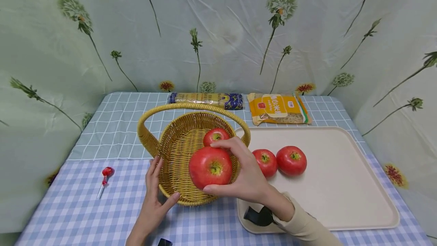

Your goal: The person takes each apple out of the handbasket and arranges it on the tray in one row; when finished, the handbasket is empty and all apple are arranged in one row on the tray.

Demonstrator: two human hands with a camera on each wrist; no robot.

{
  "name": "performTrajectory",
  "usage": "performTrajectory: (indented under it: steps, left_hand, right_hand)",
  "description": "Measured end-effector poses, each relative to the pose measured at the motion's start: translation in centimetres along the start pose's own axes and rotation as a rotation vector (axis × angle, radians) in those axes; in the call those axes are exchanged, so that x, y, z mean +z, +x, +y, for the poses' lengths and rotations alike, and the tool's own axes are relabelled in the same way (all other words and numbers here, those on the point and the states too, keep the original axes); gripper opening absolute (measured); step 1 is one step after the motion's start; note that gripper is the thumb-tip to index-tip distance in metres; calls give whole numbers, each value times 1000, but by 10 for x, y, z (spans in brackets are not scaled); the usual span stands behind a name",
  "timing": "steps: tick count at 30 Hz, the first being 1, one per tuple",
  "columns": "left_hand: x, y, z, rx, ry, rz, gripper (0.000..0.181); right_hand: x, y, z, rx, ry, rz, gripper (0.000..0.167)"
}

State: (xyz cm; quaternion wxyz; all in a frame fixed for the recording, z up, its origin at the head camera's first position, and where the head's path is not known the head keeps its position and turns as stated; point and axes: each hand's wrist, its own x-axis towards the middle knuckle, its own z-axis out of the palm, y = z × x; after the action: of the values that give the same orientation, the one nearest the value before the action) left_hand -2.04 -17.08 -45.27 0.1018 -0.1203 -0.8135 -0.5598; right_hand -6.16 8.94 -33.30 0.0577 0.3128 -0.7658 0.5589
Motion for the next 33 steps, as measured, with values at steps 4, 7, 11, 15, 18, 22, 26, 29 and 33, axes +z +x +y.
performTrajectory:
  steps: [4, 7, 11, 15, 18, 22, 26, 29, 33]
  left_hand:
    - [0, 0, 1, -5, -8, -3, 96]
    - [0, 0, 2, -7, -13, -6, 96]
    - [-1, 0, 3, -3, -11, -6, 97]
    - [-1, 0, 4, -2, -11, -5, 97]
    - [-1, 0, 3, -1, -10, -6, 97]
    - [-1, 0, 3, 2, -14, -7, 97]
    - [-1, 0, 3, -2, -14, -8, 97]
    - [-1, 0, 3, -3, -11, -8, 97]
    - [0, 0, 2, -2, -5, -8, 97]
  right_hand:
    - [-9, -9, 0, -28, 44, 45, 70]
    - [-16, -14, 1, -47, 81, 81, 69]
    - [-26, -21, 6, -43, 106, 152, 68]
    - [-35, -28, 13, -4, 120, 238, 69]
    - [-42, -33, 17, 26, 120, 299, 70]
    - [-52, -38, 21, 42, 121, 380, 70]
    - [-64, -43, 26, 51, 122, 476, 71]
    - [-74, -47, 28, 106, 93, 548, 72]
    - [-87, -51, 31, 210, 60, 621, 71]
